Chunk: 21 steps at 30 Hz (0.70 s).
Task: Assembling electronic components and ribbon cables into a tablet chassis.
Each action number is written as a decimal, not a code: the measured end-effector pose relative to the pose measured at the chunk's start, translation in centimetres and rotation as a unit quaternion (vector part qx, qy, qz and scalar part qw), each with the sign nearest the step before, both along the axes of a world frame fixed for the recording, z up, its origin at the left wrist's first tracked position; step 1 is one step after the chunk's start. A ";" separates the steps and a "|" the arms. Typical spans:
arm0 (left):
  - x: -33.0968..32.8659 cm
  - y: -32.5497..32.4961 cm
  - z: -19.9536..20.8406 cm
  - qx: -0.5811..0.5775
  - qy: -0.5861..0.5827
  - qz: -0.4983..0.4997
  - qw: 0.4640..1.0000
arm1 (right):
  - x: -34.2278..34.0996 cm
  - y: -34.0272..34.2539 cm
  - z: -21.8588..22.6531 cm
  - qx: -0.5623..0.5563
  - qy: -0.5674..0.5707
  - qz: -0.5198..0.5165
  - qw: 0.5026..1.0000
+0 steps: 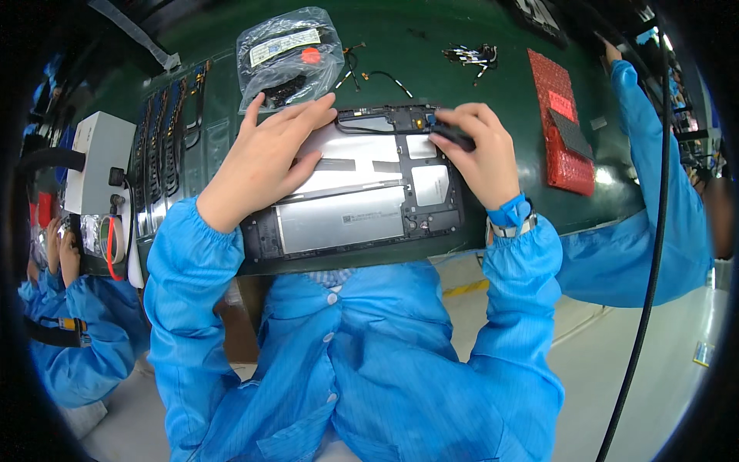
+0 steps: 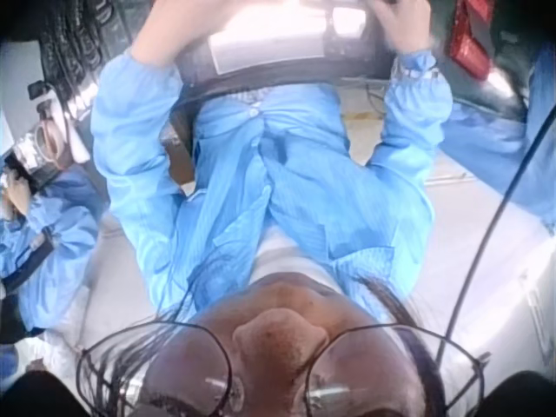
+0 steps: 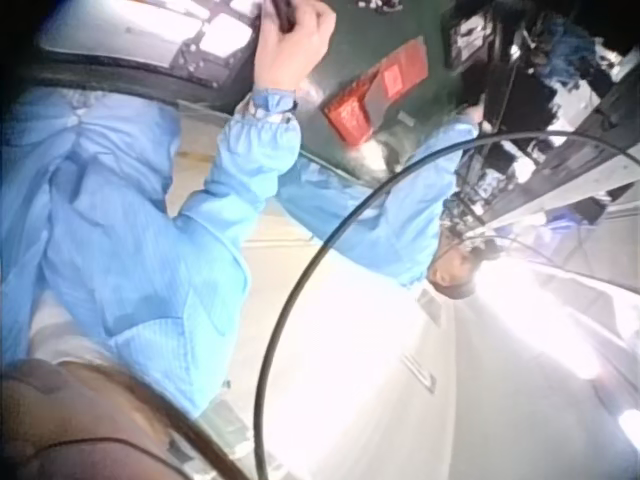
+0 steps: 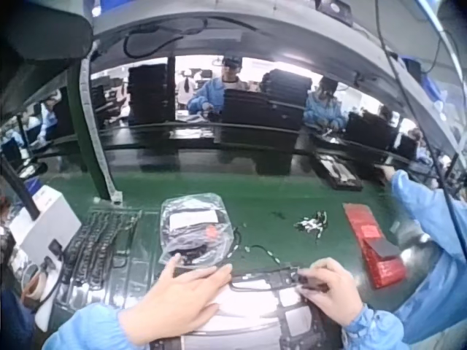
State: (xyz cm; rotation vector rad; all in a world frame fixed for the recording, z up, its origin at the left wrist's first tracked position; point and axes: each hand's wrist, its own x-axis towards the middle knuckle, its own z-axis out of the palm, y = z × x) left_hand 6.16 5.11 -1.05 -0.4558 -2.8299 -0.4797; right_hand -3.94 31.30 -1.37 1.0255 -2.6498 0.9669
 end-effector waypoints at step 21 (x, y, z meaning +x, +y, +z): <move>-0.3 0.0 0.9 -0.121 0.011 -0.023 0.992 | -0.2 -1.8 -0.2 -0.072 -0.042 -0.038 0.996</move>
